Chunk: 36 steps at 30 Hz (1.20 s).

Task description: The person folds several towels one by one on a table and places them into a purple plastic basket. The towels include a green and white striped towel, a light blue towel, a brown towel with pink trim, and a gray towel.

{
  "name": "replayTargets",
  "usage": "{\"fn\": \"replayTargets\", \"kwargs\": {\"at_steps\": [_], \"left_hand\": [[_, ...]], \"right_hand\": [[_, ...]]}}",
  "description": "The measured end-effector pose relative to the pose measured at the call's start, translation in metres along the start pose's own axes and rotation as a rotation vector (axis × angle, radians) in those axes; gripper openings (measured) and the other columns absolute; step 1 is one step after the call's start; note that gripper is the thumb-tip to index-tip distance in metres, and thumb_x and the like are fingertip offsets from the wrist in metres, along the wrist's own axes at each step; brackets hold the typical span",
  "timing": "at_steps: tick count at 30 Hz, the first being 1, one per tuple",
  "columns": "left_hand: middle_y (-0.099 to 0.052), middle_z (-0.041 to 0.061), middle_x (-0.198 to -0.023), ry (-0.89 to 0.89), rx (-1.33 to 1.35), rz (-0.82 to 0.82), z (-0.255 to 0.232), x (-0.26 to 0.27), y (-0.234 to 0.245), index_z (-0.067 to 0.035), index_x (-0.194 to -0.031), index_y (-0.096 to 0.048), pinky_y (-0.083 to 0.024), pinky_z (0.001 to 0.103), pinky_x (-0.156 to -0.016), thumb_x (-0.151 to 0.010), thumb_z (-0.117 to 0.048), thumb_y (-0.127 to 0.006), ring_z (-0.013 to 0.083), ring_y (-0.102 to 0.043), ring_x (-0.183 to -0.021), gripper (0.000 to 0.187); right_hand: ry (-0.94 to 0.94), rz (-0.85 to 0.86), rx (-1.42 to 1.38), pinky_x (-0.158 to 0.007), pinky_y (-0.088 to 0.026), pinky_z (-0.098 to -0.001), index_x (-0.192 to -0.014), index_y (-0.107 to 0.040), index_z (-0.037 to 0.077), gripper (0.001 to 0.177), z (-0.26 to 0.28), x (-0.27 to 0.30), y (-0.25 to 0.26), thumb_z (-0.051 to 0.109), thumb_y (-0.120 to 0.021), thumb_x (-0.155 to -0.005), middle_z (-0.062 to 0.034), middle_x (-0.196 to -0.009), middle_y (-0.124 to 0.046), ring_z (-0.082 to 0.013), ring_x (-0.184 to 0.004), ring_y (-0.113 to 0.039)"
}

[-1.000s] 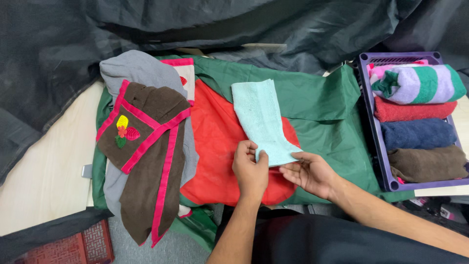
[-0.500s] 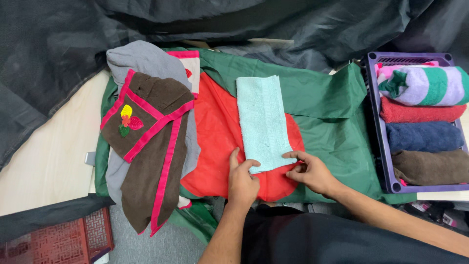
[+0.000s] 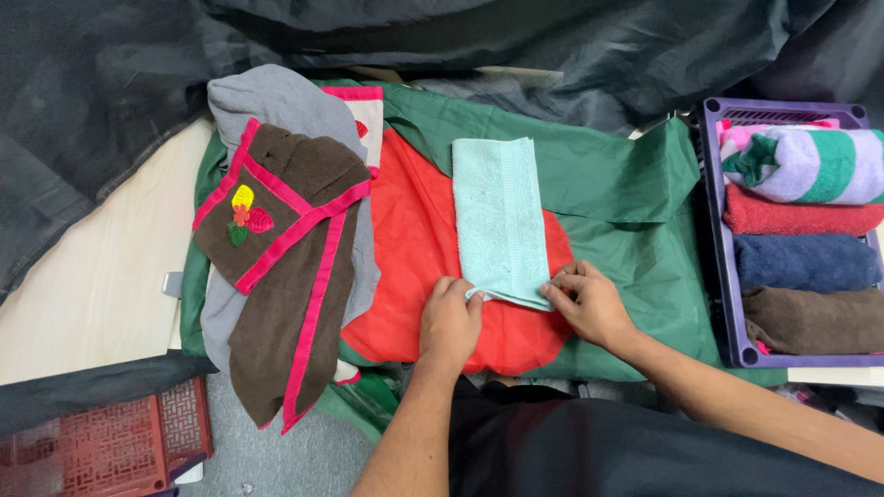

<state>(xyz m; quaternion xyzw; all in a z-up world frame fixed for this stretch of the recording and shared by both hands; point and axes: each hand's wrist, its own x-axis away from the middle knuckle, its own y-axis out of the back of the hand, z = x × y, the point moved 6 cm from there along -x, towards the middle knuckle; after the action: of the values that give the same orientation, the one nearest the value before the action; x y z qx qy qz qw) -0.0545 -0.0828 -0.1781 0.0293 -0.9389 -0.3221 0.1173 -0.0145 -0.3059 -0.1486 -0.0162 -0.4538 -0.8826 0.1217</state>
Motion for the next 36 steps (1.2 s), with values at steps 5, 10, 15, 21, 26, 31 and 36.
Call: {"fn": "replayTargets", "kwargs": {"at_steps": [5, 10, 15, 21, 26, 31, 36], "left_hand": [[-0.06, 0.016, -0.121, 0.128, -0.097, 0.053, 0.002, -0.014, -0.004, -0.003, -0.107, -0.069, -0.052, 0.049, -0.09, -0.097, -0.032, -0.062, 0.039, -0.064, -0.104, 0.032], [-0.056, 0.016, -0.124, 0.21, -0.13, 0.107, -0.004, -0.018, 0.0, -0.004, -0.111, -0.067, -0.053, 0.05, -0.09, -0.096, -0.033, -0.063, 0.0394, -0.064, -0.106, 0.033], [-0.057, 0.019, -0.118, -0.047, -0.259, -0.103, -0.018, -0.013, 0.008, 0.001, -0.11, -0.062, -0.053, 0.049, -0.084, -0.082, -0.02, -0.071, 0.0389, -0.06, -0.104, 0.036], [-0.059, 0.011, -0.11, -0.378, -0.443, 0.062, -0.026, -0.01, -0.015, -0.008, -0.099, -0.064, -0.051, 0.043, -0.094, -0.086, -0.003, -0.066, 0.0323, -0.058, -0.109, 0.014], [-0.059, 0.013, -0.112, -0.369, -0.393, 0.165, -0.023, -0.008, -0.012, -0.005, -0.104, -0.063, -0.05, 0.044, -0.095, -0.076, 0.003, -0.065, 0.0341, -0.055, -0.109, 0.029], [-0.059, 0.013, -0.114, -0.365, -0.355, 0.107, -0.024, -0.012, -0.002, -0.005, -0.107, -0.065, -0.049, 0.044, -0.093, -0.077, 0.005, -0.065, 0.035, -0.054, -0.109, 0.032], [-0.064, 0.009, -0.107, -0.354, -0.382, 0.114, -0.025, -0.021, 0.002, -0.007, -0.097, -0.069, -0.048, 0.044, -0.096, -0.085, -0.002, -0.065, 0.0317, -0.056, -0.111, 0.014]], "right_hand": [[0.361, -0.028, 0.104, -0.076, -0.054, -0.0395, -0.101, -0.076, 0.009, 0.039, 0.032, 0.004, 0.014, 0.039, -0.08, -0.076, -0.0094, -0.101, -0.068, -0.0279, -0.087, -0.065], [0.415, 0.048, 0.159, -0.086, -0.054, -0.0406, -0.102, -0.076, 0.013, 0.022, 0.029, -0.006, 0.001, 0.03, -0.073, -0.088, -0.0048, -0.098, -0.074, -0.0286, -0.097, -0.064], [0.221, 0.082, 0.053, -0.082, -0.054, -0.0406, -0.112, -0.072, 0.014, 0.024, 0.006, -0.019, -0.009, 0.025, -0.071, -0.09, -0.0093, -0.093, -0.07, -0.0289, -0.092, -0.066], [0.287, 0.09, 0.107, -0.085, -0.053, -0.0402, -0.106, -0.07, 0.013, 0.014, 0.007, -0.021, -0.015, 0.021, -0.069, -0.094, -0.0074, -0.098, -0.071, -0.0282, -0.095, -0.066], [0.41, 0.057, 0.126, -0.089, -0.054, -0.0389, -0.106, -0.074, 0.016, 0.023, 0.021, -0.012, -0.008, 0.013, -0.072, -0.084, -0.0071, -0.116, -0.064, -0.0275, -0.105, -0.063], [0.574, 0.061, 0.167, -0.093, -0.05, -0.0415, -0.107, -0.074, 0.012, 0.031, 0.035, -0.007, 0.003, 0.016, -0.076, -0.076, -0.0075, -0.116, -0.065, -0.0302, -0.108, -0.059], [0.536, 0.102, 0.204, -0.095, -0.05, -0.0399, -0.107, -0.074, 0.013, 0.031, 0.033, -0.016, 0.003, 0.015, -0.076, -0.075, -0.0035, -0.112, -0.071, -0.0281, -0.107, -0.06]]}}
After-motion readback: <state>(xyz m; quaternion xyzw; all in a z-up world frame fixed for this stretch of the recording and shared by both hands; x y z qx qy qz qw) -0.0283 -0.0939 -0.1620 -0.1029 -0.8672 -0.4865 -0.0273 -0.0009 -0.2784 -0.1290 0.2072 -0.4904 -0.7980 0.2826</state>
